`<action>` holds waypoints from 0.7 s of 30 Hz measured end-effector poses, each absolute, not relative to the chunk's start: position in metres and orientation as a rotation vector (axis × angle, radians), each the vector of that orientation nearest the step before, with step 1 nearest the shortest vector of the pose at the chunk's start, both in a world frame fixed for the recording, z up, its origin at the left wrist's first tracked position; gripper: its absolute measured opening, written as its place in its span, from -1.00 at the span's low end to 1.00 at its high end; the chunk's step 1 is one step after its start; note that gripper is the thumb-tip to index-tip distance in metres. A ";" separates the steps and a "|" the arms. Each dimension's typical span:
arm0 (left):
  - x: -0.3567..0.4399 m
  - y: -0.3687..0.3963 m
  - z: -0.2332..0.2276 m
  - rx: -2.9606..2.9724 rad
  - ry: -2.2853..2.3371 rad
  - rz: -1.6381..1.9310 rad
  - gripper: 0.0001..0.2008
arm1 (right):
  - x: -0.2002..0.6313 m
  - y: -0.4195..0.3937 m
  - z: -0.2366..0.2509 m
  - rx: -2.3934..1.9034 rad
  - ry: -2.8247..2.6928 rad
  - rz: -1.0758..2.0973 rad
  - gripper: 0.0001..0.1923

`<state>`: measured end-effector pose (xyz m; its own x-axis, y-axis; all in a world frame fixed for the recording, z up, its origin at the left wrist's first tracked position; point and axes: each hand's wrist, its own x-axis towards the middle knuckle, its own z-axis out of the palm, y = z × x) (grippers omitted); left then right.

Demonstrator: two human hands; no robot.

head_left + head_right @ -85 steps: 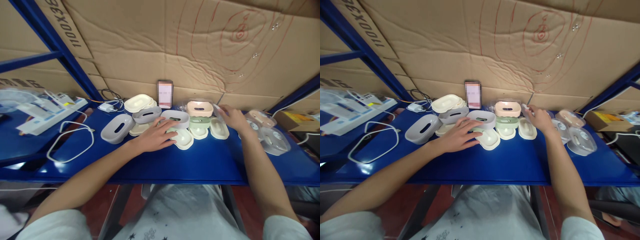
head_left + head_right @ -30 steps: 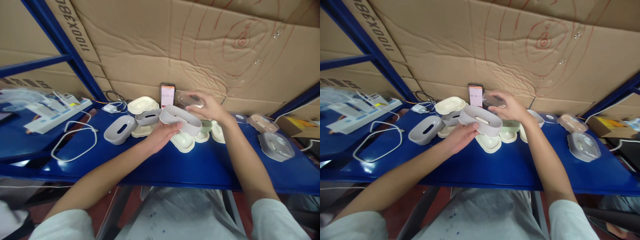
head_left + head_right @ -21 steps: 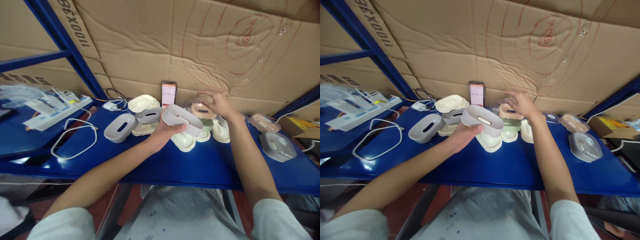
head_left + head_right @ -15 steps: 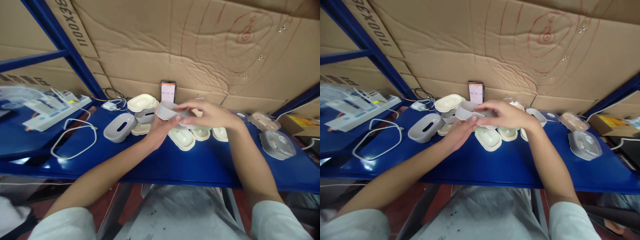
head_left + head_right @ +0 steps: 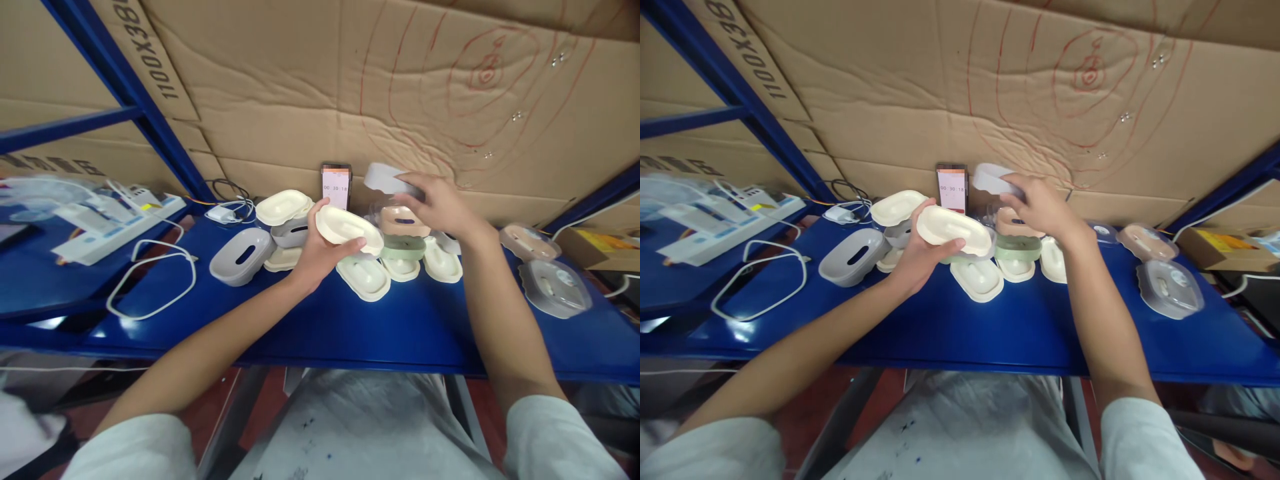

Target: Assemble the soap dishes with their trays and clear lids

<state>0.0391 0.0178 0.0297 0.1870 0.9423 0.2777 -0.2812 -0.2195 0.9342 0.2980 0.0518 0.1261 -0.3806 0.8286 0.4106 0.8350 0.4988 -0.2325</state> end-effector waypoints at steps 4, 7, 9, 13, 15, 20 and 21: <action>0.035 0.025 0.029 1.514 0.802 1.393 0.06 | 0.332 0.073 0.112 -1.634 -2.265 -0.161 -0.65; 0.030 0.033 0.029 1.598 0.855 1.451 0.04 | 0.337 0.076 0.108 -1.583 -2.261 -0.156 -0.61; 0.025 0.038 0.029 1.667 0.919 1.502 0.03 | 0.329 0.073 0.109 -1.487 -2.285 -0.142 -0.56; 0.017 0.049 0.028 1.852 1.155 1.515 0.00 | 0.309 0.063 0.120 -1.291 -2.355 -0.012 -0.58; 0.014 0.054 0.028 1.922 1.306 1.472 -0.04 | 0.311 0.055 0.128 -1.248 -2.319 0.055 -0.60; 0.002 0.065 0.037 1.903 1.440 1.317 -0.02 | 0.362 0.024 0.134 -1.594 -2.054 -0.043 -0.57; -0.003 0.067 0.042 1.884 1.413 1.274 0.03 | 0.377 0.016 0.129 -1.736 -1.998 -0.086 -0.57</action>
<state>-0.0032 0.0674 0.0416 0.0440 0.9163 0.3981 0.4905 -0.3670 0.7904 0.3768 0.0164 0.1289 -0.0727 0.9149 0.3972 0.9455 0.1900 -0.2646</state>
